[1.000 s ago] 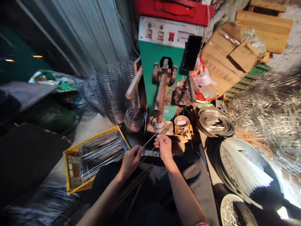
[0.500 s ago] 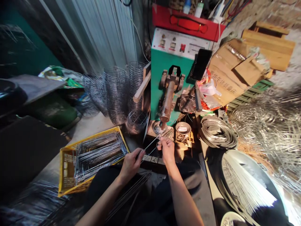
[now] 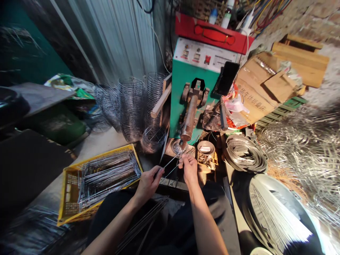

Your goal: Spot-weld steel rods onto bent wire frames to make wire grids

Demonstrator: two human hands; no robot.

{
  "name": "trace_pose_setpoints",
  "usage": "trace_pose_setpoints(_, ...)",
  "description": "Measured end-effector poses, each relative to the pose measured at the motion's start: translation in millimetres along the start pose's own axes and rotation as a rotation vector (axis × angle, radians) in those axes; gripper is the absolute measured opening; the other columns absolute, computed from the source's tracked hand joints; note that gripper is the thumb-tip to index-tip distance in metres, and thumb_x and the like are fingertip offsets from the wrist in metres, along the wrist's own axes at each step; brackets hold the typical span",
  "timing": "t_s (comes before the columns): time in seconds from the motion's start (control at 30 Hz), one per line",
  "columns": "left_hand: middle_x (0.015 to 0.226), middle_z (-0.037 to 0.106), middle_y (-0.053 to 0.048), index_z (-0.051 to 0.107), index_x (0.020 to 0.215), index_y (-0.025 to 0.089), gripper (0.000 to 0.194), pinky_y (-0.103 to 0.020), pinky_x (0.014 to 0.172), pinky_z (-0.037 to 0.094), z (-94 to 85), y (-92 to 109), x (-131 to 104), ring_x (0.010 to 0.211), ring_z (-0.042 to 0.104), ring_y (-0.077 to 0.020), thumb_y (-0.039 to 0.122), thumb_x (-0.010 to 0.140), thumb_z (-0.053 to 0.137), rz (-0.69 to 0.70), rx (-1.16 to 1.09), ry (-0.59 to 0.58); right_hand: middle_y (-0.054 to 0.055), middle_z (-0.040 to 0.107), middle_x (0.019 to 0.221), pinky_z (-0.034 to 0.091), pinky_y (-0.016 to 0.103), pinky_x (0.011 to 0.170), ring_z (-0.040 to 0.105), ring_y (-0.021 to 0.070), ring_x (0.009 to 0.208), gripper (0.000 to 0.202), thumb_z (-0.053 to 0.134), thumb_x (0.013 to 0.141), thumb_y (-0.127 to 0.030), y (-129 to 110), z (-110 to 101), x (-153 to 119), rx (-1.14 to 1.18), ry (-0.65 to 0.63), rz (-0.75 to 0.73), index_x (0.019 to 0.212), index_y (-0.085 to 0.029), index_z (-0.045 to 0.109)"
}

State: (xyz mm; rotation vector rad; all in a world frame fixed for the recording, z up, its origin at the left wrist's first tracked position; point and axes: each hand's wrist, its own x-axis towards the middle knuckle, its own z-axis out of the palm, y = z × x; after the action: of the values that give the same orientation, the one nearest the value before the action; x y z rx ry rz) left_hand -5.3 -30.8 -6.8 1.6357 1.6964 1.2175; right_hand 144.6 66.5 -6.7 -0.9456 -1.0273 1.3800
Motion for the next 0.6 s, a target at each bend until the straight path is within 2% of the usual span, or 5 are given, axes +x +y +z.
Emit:
trace_pose_setpoints(0.1,0.058,0.049,0.004,0.055,0.075,0.019,0.031,-0.025,0.057,0.032,0.8,-1.1,2.4,0.053,0.048,-0.0117,0.035,0.099,0.043,0.005,0.013,0.004,-0.003,0.056,0.055,0.034,0.022,0.045,0.043,0.0068,0.044,0.033,0.075,0.074,-0.043,-0.1,-0.1,3.3,-0.001,0.008,0.001,0.062,-0.018,0.058)
trace_pose_setpoints(0.3,0.062,0.054,0.003,0.057,0.077,0.019,0.028,-0.024,0.058,0.033,0.6,-1.3,5.5,0.055,0.052,-0.0115,0.033,0.098,0.044,0.025,0.023,0.008,-0.004,0.054,0.054,0.033,0.022,0.045,0.042,0.0067,0.044,0.031,0.073,0.076,-0.043,0.4,-0.4,4.9,-0.002,-0.004,0.022,0.065,-0.018,0.059)
trace_pose_setpoints(0.43,0.058,0.05,0.004,0.056,0.077,0.02,0.028,-0.024,0.055,0.031,0.9,1.4,4.8,0.052,0.047,-0.0107,0.033,0.099,0.044,0.045,0.054,0.009,-0.003,0.055,0.056,0.032,0.022,0.043,0.042,0.0068,0.044,0.032,0.075,0.073,-0.044,1.5,-0.4,5.0,0.025,0.03,0.046,0.065,-0.018,0.058)
trace_pose_setpoints(0.6,0.058,0.049,0.004,0.054,0.074,0.019,0.028,-0.023,0.055,0.031,-0.2,-0.5,5.7,0.052,0.046,-0.0104,0.032,0.097,0.045,0.059,0.052,0.009,-0.005,0.049,0.047,0.031,0.021,0.042,0.038,0.0057,0.04,0.038,0.071,0.077,-0.046,-2.2,-1.2,3.9,-0.064,0.015,0.006,0.057,-0.019,0.052)
